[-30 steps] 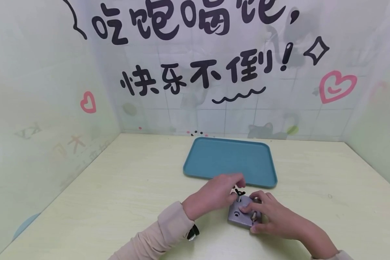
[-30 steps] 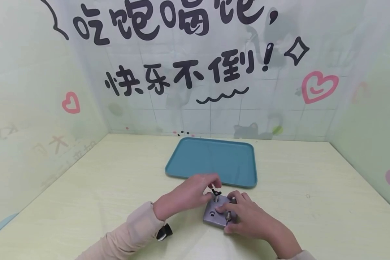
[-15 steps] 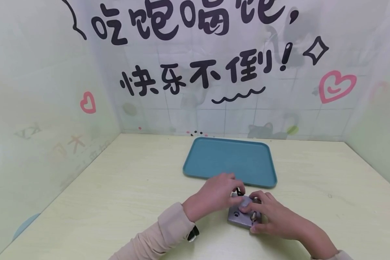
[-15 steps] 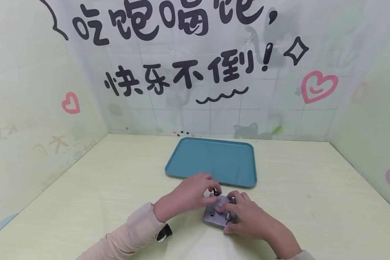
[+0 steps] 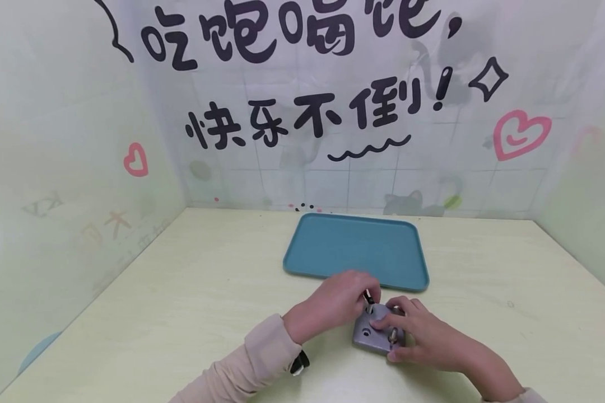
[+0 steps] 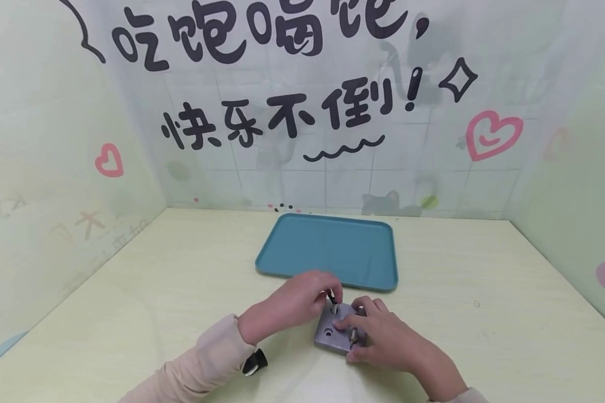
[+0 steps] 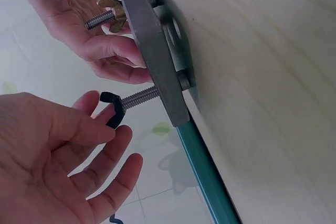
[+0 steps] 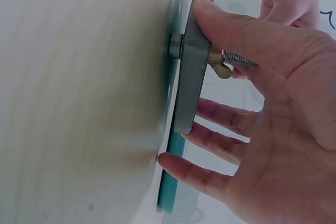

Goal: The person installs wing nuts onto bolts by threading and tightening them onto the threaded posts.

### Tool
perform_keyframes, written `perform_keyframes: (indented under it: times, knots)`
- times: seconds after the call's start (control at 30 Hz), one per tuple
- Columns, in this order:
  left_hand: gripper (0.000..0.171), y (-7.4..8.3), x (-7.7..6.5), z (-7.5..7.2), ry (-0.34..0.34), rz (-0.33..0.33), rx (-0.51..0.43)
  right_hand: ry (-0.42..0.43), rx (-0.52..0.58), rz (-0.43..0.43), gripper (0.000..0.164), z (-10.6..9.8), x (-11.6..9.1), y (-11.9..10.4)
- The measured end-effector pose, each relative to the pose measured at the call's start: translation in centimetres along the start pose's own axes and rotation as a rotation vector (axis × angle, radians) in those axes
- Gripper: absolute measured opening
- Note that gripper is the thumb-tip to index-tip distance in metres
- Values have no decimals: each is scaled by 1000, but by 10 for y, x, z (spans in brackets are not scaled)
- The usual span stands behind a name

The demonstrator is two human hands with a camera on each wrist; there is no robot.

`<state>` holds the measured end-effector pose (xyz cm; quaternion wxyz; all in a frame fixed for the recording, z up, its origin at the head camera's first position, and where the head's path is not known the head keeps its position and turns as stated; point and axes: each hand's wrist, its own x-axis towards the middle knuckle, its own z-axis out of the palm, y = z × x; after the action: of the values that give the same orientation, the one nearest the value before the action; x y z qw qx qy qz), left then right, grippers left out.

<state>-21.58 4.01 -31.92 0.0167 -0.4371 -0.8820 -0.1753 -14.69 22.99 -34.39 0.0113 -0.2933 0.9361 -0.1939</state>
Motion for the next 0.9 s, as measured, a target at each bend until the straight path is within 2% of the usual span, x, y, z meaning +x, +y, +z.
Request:
perform_keyframes:
  times: [0.1, 0.27, 0.47, 0.73, 0.9]
  knots:
    - [27, 0, 0, -1, 8, -6, -19, 8, -2, -5, 42, 0, 0, 0]
    - [21, 0, -3, -2, 21, -6, 36, 10, 2, -12, 41, 0, 0, 1]
    - [26, 1, -3, -4, -17, -26, 62, 2, 5, -3, 38, 0, 0, 1]
    - [35, 3, -5, -4, -4, -36, 166, -1, 9, -4, 37, 0, 0, 1]
    - [33, 3, -5, -3, 6, -33, 175, 4, 5, -3, 38, 0, 0, 1]
